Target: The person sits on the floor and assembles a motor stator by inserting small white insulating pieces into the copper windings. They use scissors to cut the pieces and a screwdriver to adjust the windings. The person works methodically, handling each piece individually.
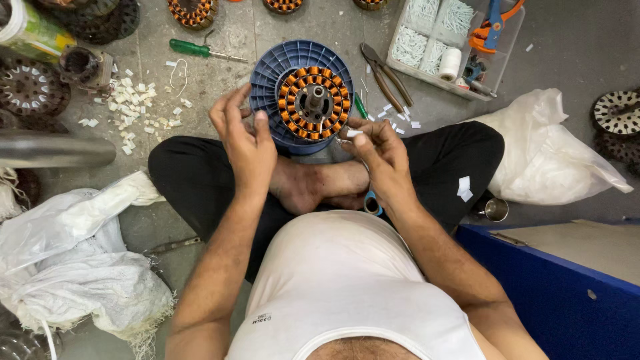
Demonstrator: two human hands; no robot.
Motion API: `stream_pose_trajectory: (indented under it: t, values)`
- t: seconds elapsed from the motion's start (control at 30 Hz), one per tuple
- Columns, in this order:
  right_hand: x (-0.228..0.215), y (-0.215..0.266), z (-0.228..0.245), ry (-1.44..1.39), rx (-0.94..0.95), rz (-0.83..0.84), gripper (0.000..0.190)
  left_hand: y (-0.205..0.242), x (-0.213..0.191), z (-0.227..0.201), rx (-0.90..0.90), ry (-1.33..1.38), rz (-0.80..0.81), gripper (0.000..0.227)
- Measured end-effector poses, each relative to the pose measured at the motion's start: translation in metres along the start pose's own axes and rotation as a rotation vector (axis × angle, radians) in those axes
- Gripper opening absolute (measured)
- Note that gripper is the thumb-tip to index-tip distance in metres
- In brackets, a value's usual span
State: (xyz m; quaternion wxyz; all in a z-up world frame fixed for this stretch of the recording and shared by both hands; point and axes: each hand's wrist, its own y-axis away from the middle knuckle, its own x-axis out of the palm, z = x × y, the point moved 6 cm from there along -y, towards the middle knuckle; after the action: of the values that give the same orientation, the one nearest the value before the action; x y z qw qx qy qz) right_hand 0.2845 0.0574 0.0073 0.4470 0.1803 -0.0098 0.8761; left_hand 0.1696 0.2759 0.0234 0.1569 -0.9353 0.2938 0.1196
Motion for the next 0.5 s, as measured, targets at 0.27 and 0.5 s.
stream_pose_trajectory:
  t: [0.27, 0.5]
  values:
    - [-0.004, -0.014, 0.005, 0.034, -0.025, -0.019, 0.021, 0.020, 0.008, 0.006, -0.009, -0.248, 0.083, 0.053]
    - [-0.002, -0.025, 0.016, 0.182, -0.067, -0.010, 0.020, 0.026, 0.003, -0.041, 0.161, -0.298, 0.119, 0.065]
